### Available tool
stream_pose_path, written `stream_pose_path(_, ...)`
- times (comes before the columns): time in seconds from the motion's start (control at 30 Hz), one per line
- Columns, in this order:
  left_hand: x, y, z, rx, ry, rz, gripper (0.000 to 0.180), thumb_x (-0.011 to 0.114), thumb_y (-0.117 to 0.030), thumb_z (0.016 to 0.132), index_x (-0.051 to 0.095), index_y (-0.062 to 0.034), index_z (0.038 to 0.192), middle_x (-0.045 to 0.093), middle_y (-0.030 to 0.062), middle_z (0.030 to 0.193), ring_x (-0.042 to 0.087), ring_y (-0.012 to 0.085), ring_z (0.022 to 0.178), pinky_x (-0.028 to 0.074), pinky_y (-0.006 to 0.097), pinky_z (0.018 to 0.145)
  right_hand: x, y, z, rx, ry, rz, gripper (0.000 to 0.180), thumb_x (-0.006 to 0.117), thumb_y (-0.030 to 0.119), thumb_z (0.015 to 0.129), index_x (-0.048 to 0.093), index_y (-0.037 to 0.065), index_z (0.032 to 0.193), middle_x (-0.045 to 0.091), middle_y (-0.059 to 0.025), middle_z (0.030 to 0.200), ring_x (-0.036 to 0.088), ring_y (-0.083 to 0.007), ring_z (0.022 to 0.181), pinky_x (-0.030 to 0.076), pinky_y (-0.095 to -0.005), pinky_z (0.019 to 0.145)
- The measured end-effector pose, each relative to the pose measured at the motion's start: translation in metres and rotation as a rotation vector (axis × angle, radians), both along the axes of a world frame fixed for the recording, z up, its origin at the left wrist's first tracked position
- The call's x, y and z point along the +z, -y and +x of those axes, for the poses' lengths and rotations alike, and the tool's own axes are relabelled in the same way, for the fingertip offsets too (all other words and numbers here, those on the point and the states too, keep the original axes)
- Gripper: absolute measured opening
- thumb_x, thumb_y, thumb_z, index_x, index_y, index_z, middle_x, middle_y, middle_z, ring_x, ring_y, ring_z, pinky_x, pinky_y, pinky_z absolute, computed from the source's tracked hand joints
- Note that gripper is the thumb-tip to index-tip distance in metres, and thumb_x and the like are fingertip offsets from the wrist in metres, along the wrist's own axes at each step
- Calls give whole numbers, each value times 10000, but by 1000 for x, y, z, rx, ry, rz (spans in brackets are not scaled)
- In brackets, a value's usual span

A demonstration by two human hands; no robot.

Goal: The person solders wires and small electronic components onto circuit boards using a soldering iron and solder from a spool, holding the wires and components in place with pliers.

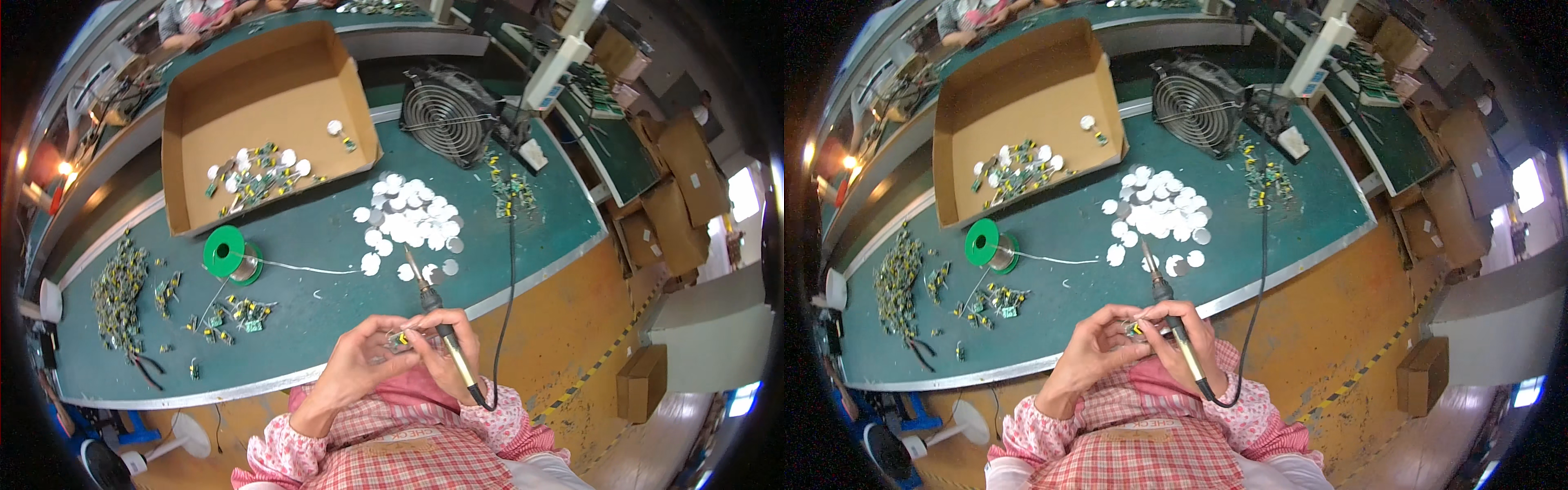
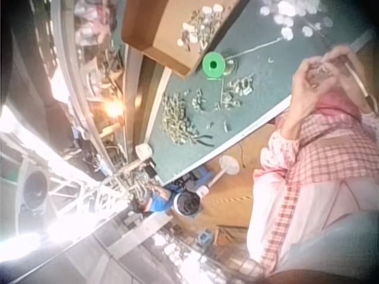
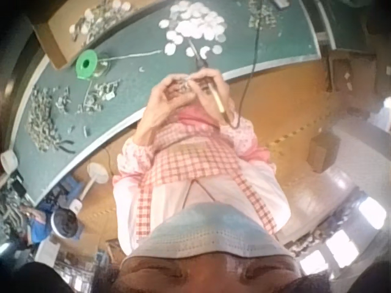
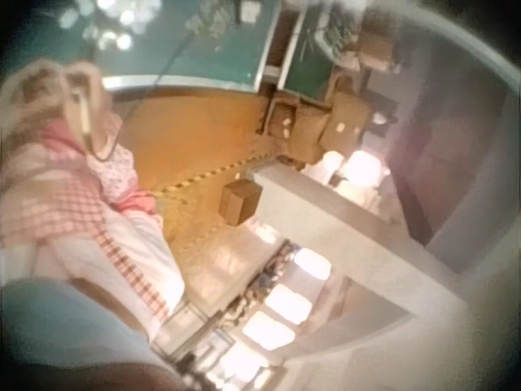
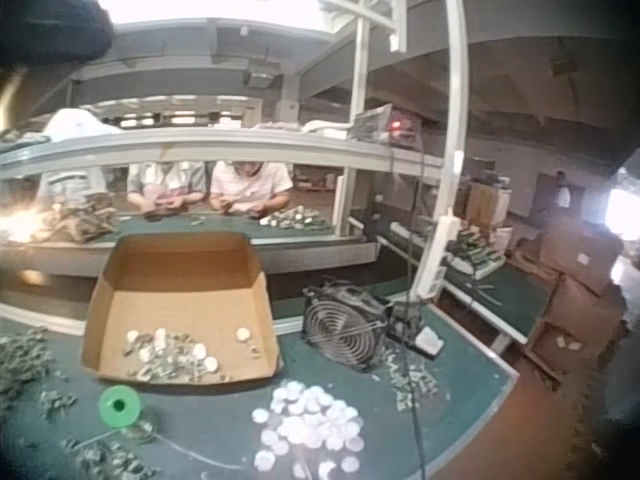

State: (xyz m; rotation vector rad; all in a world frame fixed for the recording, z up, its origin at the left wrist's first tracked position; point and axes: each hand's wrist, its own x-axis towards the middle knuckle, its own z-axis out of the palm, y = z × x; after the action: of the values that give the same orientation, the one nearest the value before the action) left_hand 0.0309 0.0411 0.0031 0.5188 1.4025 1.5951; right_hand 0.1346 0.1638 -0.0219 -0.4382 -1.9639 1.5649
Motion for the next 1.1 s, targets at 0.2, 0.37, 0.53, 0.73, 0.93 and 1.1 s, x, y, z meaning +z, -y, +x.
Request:
stream_pose_path(0.2,-11,5,-8,240,238,60,138,650,-45,858,636,25,977,664,80,906,623,117,782,514,245,757,9,-8,-12,10,-38,166,234,621,-72,829,471,23,981,658,-136,903,641,-142,793,516,-250,681)
stream_pose_path(0.37,-9,9,-23,402,201,20,143,622,-67,880,623,25,990,660,76,906,625,126,800,511,256,765,9,-34,-41,-265,182,669,239,684,-26,740,579,52,941,607,-69,831,571,-249,757,440,-339,675)
stream_pose_path(0.53,-12,7,-25,292,102,-19,104,610,-88,895,603,-5,957,625,28,830,593,79,732,436,204,650,-2,-36,-56,-164,241,804,273,716,19,722,574,76,949,601,-52,846,562,-248,803,385,-347,709)
stream_pose_path(0.73,-19,5,-23,263,-34,-59,98,626,-100,886,597,-9,908,616,-13,714,553,20,642,393,163,552,-1,-28,-50,-83,128,373,240,679,-42,788,526,14,963,613,-90,871,621,-142,702,489,-250,612)
stream_pose_path(0.93,-13,-2,-20,299,0,17,87,653,-83,859,607,-10,871,618,-16,712,542,16,616,408,166,543,14,-12,-35,-29,-4,34,245,677,-34,809,503,22,971,656,-97,901,618,-100,747,499,-224,670)
stream_pose_path(1.1,-14,-6,-17,298,-95,35,80,664,-73,846,624,-9,875,620,-15,718,545,20,624,419,170,551,21,-10,-26,-15,-26,113,241,677,-28,813,497,25,964,661,-109,916,622,-98,747,504,-222,653)
